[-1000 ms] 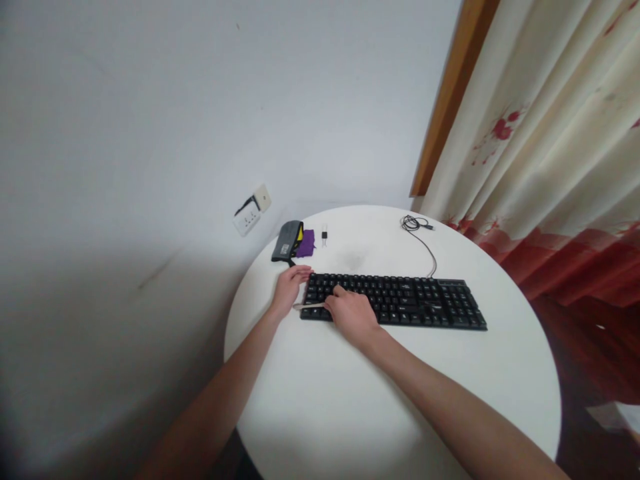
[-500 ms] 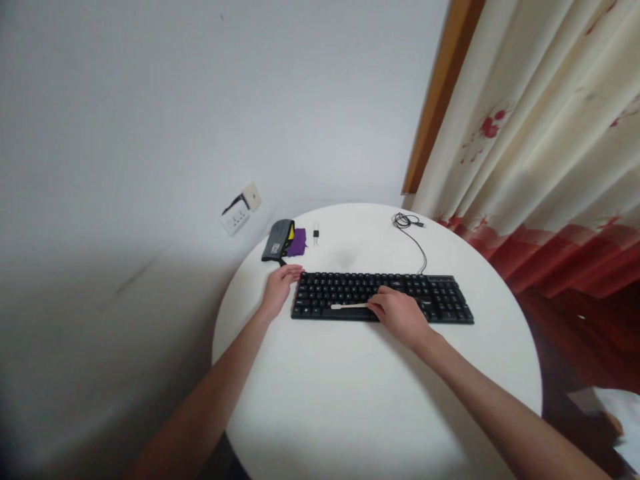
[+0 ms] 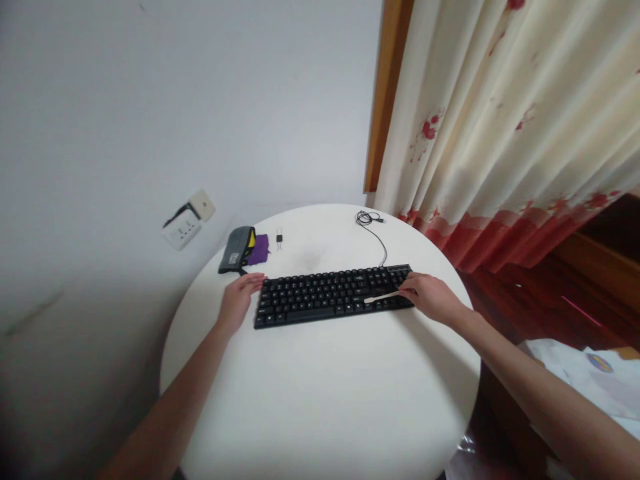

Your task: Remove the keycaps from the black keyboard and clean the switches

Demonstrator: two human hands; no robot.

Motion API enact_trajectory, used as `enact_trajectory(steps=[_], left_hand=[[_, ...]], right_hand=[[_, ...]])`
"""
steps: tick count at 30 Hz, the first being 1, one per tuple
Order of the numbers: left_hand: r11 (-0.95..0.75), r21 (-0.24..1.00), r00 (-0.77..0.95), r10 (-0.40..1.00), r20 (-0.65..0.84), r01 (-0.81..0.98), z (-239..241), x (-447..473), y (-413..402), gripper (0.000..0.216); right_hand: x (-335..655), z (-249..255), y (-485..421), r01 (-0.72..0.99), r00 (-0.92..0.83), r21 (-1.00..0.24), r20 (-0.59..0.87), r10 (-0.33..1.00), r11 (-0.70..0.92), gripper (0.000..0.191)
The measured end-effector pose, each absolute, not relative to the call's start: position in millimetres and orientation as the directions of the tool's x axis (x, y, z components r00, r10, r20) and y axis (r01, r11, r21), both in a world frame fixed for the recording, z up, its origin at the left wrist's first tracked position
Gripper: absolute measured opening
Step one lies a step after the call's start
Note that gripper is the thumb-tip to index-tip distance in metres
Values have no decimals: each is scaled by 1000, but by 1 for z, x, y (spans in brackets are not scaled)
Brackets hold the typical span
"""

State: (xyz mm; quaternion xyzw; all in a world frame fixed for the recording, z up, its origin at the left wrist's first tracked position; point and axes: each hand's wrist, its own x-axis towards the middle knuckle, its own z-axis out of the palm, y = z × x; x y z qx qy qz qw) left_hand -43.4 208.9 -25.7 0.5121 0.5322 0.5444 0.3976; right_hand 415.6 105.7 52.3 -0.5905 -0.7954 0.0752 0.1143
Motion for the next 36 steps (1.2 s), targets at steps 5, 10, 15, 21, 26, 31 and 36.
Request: enact_trajectory(steps=[5, 10, 15, 21, 26, 31, 36], left_hand=[[-114, 985, -160, 978, 134, 128, -25, -43, 210, 29], [-93, 984, -176, 977, 120, 150, -20, -41, 208, 28], [-87, 984, -180, 977, 115, 159, -16, -40, 206, 28], [-85, 981, -176, 978, 116, 172, -16, -41, 208, 29], [-83, 982, -182, 977, 114, 170, -15, -40, 206, 29], [-99, 984, -175, 977, 124, 145, -18, -39, 207, 29], [-113, 987, -176, 975, 132, 116, -23, -39, 208, 28]], right_hand=[[463, 54, 101, 934, -247, -248, 76, 966, 259, 31], [486, 56, 97, 938, -216, -256, 101, 971, 236, 30], [504, 60, 95, 951, -195, -226, 87, 977, 210, 29], [519, 65, 87, 962, -138, -229, 73, 988, 151, 29], [523, 69, 81, 970, -107, -208, 84, 991, 123, 27], [520, 71, 76, 967, -85, -217, 223, 971, 135, 29], [468, 40, 71, 968, 43, -250, 293, 955, 33, 31]])
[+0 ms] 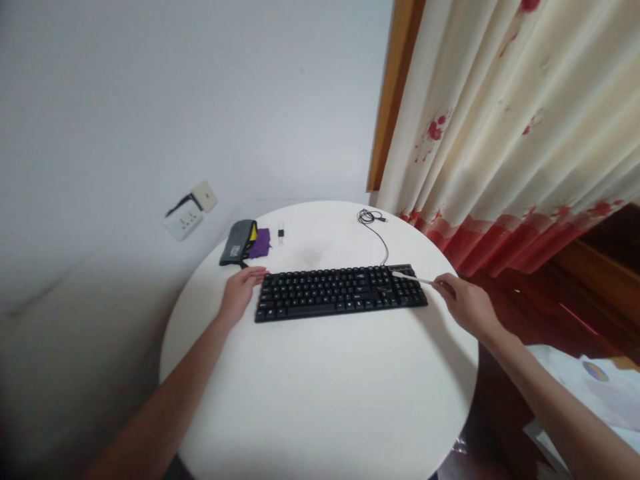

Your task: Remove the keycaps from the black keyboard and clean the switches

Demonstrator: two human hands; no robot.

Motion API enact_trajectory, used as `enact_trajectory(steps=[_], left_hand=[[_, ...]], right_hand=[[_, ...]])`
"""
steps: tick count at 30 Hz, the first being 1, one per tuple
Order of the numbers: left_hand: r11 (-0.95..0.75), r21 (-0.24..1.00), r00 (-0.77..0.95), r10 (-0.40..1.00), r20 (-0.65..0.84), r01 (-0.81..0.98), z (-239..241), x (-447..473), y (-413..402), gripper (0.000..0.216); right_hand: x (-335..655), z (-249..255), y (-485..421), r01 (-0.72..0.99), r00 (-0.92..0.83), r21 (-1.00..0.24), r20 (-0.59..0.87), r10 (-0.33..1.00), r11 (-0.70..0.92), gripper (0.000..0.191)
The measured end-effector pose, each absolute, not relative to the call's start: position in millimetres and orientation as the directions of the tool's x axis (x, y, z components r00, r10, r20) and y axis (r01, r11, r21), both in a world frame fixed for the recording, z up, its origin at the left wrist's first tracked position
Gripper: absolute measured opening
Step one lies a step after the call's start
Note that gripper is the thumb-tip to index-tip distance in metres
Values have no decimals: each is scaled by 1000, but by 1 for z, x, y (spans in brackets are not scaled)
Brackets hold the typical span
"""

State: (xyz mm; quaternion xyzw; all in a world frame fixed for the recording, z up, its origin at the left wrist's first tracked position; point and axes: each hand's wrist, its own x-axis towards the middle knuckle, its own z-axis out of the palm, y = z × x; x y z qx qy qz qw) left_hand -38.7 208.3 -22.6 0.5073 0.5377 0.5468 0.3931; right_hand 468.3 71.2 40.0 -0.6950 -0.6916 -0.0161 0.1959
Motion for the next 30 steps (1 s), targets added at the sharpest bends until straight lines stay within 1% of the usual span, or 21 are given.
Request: enact_trajectory(steps=[3, 5, 8, 11, 13, 16, 19, 25, 30], left_hand=[[-103, 991, -171, 978, 116, 84, -23, -38, 208, 27], [-102, 992, -174, 978, 113, 70, -24, -37, 208, 27], [-107, 992, -173, 978, 117, 70, -25, -37, 207, 27], [-123, 990, -166, 977, 134, 73, -26, -37, 206, 26], [-132, 989, -159, 977, 142, 70, -27, -38, 205, 25], [-133, 989, -159, 977, 143, 69, -27, -38, 206, 24], [-131, 990, -162, 977, 139, 61, -28, -38, 206, 25], [-134, 988, -153, 978, 144, 73, -27, -37, 205, 27], [-128, 989, -160, 977, 138, 72, -27, -36, 205, 27]], right_hand=[[407, 16, 65, 956, -49, -268, 262, 964, 121, 28], [360, 5, 60, 925, -168, -295, 245, 955, 238, 25], [293, -2, 57, 853, -346, -323, 236, 908, 409, 24], [237, -3, 61, 792, -482, -282, 258, 838, 542, 21], [207, -2, 67, 768, -537, -254, 244, 808, 588, 18], [176, -2, 74, 764, -569, -223, 206, 796, 605, 15], [161, -3, 77, 790, -546, -211, 185, 817, 576, 15], [159, -9, 71, 847, -453, -240, 143, 880, 475, 17], [164, -10, 68, 843, -441, -270, 149, 885, 466, 17]])
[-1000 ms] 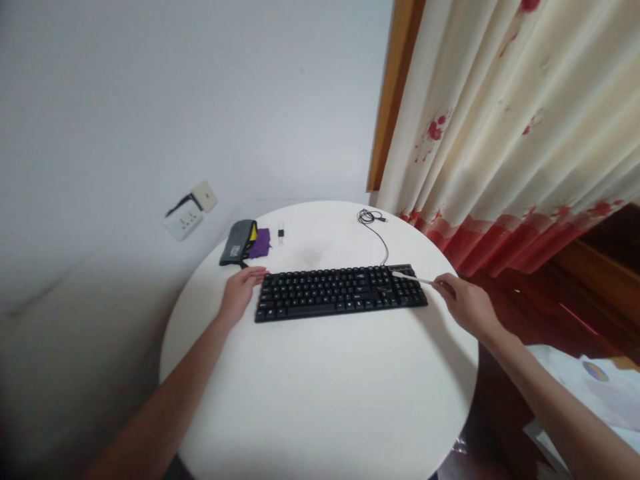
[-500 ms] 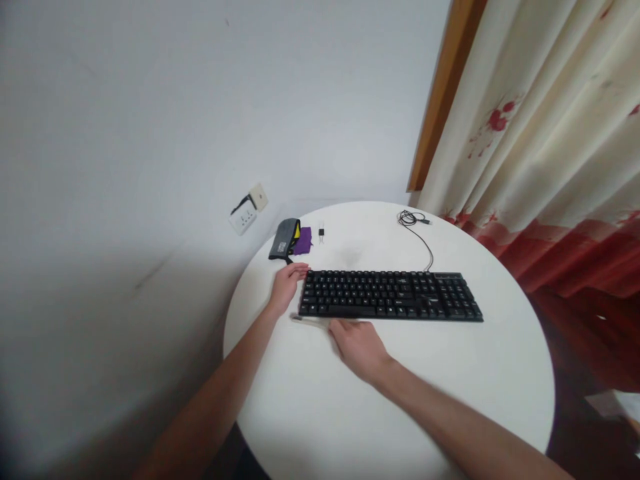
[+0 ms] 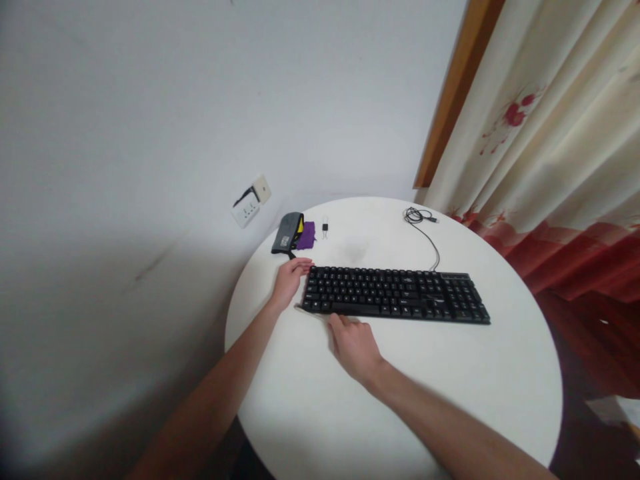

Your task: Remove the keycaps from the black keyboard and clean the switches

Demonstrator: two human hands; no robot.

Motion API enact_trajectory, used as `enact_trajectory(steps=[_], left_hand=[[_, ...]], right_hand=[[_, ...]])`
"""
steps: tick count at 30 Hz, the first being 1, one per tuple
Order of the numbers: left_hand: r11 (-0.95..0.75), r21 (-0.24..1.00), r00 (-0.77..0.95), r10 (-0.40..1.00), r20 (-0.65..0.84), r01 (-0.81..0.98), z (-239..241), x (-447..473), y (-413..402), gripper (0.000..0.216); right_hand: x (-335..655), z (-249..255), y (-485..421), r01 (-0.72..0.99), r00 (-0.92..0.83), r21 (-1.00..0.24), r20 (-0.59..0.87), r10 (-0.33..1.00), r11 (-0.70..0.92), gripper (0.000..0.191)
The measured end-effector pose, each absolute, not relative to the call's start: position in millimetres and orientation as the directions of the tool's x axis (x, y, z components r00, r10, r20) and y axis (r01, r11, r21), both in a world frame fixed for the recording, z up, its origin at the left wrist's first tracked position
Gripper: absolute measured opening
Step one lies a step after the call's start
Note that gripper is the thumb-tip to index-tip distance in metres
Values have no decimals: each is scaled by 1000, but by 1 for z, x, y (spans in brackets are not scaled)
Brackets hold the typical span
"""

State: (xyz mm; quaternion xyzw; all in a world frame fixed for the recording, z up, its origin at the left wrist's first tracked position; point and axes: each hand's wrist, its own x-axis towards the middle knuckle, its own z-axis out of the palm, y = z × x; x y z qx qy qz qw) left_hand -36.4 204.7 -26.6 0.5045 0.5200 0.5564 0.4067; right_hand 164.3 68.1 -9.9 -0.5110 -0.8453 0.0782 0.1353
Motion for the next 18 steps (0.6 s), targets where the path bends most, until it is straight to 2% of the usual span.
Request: enact_trajectory(steps=[4, 18], left_hand=[[-131, 989, -159, 977, 140, 71, -27, -37, 205, 27], [-126, 991, -162, 978, 132, 44, -28, -38, 206, 27]], right_hand=[[167, -10, 67, 850, -415, -287, 150, 897, 441, 17], [215, -12, 62, 894, -359, -227, 157, 920, 387, 18]])
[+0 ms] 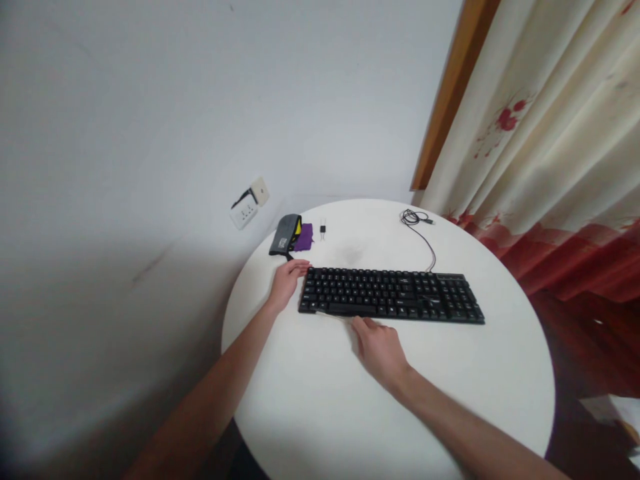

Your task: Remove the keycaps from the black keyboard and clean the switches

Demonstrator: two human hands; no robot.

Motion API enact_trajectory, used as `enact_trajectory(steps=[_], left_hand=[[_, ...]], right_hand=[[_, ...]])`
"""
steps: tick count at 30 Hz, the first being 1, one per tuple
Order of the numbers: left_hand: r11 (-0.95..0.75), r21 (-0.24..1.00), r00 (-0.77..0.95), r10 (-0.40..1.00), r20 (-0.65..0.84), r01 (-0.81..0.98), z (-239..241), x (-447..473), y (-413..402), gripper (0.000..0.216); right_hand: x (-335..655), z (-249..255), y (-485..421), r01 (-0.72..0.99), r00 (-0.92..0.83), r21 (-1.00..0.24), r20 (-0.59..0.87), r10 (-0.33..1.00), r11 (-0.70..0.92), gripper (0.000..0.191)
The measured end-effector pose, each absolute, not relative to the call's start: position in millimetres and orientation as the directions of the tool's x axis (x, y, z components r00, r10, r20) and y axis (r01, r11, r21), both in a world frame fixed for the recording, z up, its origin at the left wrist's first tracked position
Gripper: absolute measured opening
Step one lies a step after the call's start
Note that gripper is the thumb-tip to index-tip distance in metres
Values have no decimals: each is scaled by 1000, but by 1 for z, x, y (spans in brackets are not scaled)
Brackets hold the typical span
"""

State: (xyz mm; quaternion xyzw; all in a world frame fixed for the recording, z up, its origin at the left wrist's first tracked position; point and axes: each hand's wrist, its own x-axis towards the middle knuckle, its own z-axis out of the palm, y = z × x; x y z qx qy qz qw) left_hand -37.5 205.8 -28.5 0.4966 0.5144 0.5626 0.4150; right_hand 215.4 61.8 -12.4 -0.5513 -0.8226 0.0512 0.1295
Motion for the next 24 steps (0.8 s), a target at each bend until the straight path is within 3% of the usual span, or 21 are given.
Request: enact_trajectory(steps=[10, 24], left_hand=[[-109, 988, -163, 979, 126, 107, -26, -40, 207, 27], [-59, 966, -176, 979, 105, 252, -19, -44, 209, 30]], right_hand=[[268, -10, 54, 914, -352, -145, 182, 918, 379, 21], [351, -6, 41, 961, -182, -164, 228, 956, 222, 28]])
